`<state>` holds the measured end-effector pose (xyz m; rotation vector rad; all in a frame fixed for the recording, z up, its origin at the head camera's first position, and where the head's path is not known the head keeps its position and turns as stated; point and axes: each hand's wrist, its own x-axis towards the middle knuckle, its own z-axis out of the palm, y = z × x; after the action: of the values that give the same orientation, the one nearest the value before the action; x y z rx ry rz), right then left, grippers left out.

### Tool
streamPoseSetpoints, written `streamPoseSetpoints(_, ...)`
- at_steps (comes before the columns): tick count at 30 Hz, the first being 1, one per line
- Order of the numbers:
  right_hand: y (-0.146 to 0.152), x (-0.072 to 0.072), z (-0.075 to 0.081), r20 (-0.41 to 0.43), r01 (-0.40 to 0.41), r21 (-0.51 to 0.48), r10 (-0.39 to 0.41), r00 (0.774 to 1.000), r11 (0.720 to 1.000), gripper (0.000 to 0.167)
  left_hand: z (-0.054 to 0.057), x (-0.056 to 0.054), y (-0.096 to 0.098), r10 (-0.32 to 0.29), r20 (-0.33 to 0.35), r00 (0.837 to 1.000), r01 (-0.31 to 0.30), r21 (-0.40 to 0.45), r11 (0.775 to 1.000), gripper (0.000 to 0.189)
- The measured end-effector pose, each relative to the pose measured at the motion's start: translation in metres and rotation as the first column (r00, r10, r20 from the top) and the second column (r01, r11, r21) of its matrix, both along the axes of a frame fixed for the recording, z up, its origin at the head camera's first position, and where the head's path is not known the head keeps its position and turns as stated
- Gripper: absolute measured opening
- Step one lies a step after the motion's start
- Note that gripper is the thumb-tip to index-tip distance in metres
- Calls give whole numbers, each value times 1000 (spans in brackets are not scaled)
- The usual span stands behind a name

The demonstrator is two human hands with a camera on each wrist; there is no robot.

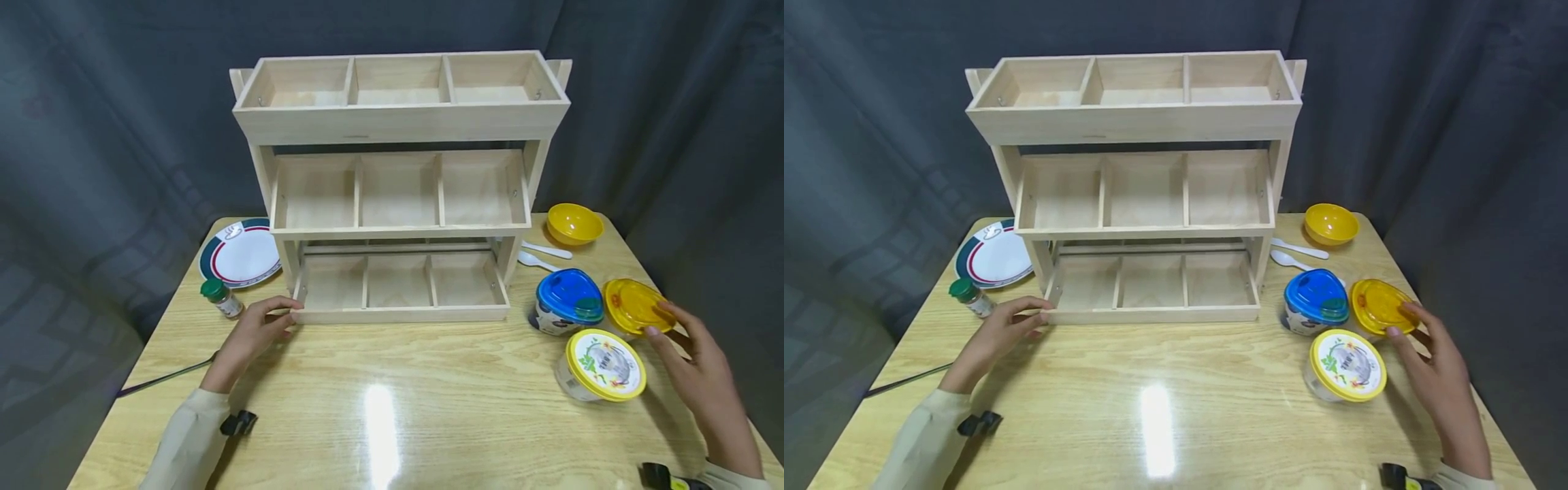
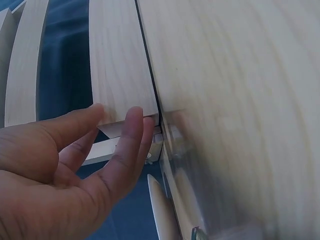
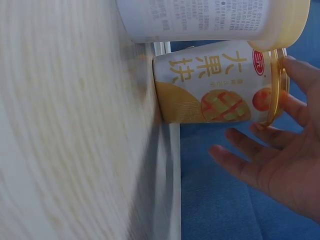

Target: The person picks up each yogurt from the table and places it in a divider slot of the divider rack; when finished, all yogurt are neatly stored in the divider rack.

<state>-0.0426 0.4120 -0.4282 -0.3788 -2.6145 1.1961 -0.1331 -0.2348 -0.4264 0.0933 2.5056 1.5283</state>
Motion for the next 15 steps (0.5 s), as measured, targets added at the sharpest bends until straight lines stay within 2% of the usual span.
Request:
streamPoseSetpoints(7, 0, 0, -7, -70, 3, 9, -2, 998, 1000, 58, -1, -2, 0, 0, -10, 1000, 0, -2, 1000, 24)
streamPoseSetpoints(15, 4, -1, -11, -92, -5, -33, 2, 996, 999, 55, -2, -2, -1, 2, -15, 1000, -2, 8, 1000, 25)
